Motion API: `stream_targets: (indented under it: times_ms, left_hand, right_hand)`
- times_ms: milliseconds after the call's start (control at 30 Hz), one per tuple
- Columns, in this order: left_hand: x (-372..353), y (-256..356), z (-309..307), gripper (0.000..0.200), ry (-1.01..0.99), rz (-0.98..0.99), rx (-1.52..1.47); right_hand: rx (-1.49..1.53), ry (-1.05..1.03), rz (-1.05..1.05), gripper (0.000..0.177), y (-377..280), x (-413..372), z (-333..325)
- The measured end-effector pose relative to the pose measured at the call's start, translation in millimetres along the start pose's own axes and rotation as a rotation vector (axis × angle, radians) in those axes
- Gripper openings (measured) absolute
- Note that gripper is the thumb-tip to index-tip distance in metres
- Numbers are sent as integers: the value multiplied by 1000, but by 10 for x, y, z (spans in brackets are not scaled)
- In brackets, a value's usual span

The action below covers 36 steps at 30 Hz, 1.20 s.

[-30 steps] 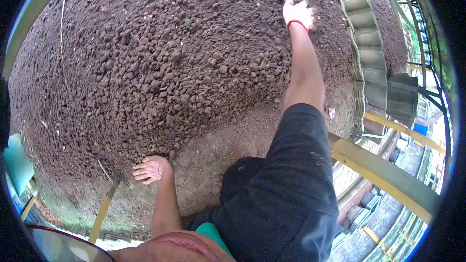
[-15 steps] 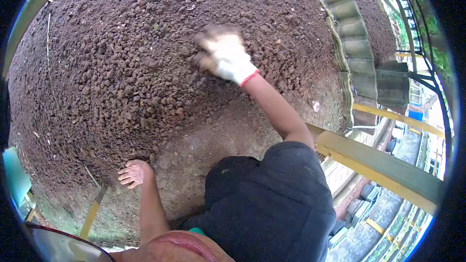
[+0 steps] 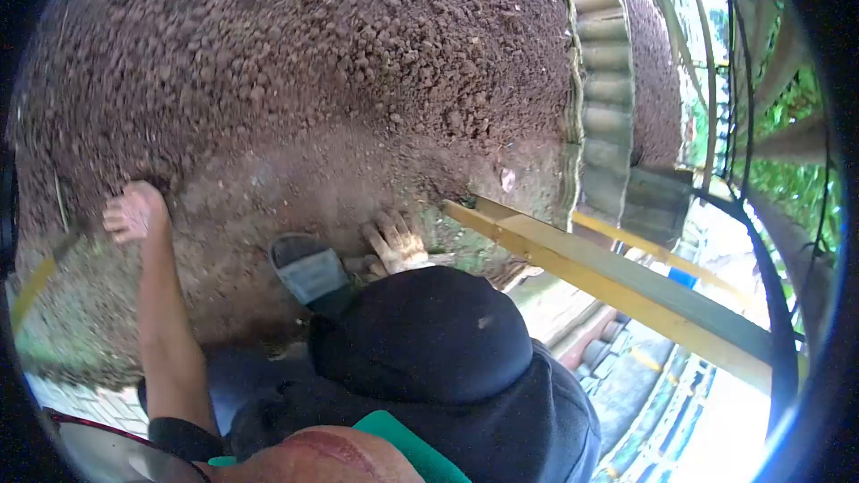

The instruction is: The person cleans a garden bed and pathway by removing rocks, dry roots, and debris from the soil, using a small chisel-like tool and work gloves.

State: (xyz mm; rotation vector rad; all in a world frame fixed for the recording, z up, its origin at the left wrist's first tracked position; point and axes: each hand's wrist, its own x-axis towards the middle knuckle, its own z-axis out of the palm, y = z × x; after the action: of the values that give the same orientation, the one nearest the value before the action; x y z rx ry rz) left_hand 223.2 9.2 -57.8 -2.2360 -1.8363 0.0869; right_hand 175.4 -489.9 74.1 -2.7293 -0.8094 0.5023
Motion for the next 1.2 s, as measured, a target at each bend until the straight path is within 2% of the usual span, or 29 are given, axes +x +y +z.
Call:
stream_targets:
  times_ms: [33, 100, 167, 267, 367, 400, 567, 633, 700, 767, 833, 867, 933, 967, 1000, 1100, 1167, 1200]
  left_hand:
    - [-46, -16, -126, 62, -13, 37, 15]
    - [36, -103, 46, 54, 69, 79, -192]
    - [109, -235, 38, 48, 70, 143, -357]
    - [305, -520, 85, 42, -140, 77, -976]
    - [70, -911, -500, 43, -70, 217, -997]
    - [35, -1043, -717, 36, -333, 197, -832]
    - [-548, -1306, -1039, 27, -730, 505, -971]
    - [-853, -1187, -1517, 34, -925, 615, -1205]
    - [-1109, -1085, -1923, 55, -1327, 539, -1316]
    - [-1138, -1030, -2175, 73, -1779, 271, -1412]
    - [-1117, -1030, -2227, 75, -2040, 5, -1510]
    - [-1054, -1103, -2242, 70, -2157, 71, -1665]
    - [-883, -1234, -2230, 58, -1997, -60, -1849]
    - [-803, -1290, -2182, 52, -1925, -128, -1929]
    - [-671, -1321, -2033, 37, -1795, -136, -1953]
    - [-463, -1412, -1789, 28, -1625, -229, -2116]
    - [-275, -1489, -1867, 25, -1528, -287, -2208]
    - [-231, -1563, -2000, 24, -1526, -327, -2208]
  right_hand:
    - [16, -6, 50, 57, -27, -83, 57]
    - [55, 1, 133, 57, -87, -158, 144]
    - [86, 13, 197, 56, -134, -259, 155]
    - [120, 35, 266, 56, -169, -404, 146]
    - [141, 54, 268, 56, -221, -407, 98]
    - [153, 59, 270, 56, -247, -387, 127]
    - [210, 97, 154, 56, -437, -4, -196]
    - [248, 110, 47, 56, -582, 286, -420]
    - [289, 113, -113, 56, -761, 639, -712]
    - [337, 111, -394, 55, -1064, 1002, -1018]
    - [364, 85, -712, 52, -1476, 1343, -1266]
    - [313, 34, -856, 52, -1713, 1456, -1379]
    - [195, -76, -1115, 51, -2208, 1591, -1534]
    - [158, -177, -1158, 48, -2328, 1671, -1477]
    - [134, -236, -1163, 46, -2489, 1660, -1536]
    - [54, -391, -1180, 40, -2924, 1628, -1822]
    - [83, -368, -1218, 39, -3112, 1604, -1974]
    - [11, -164, -1359, 30, -3126, 1608, -2030]
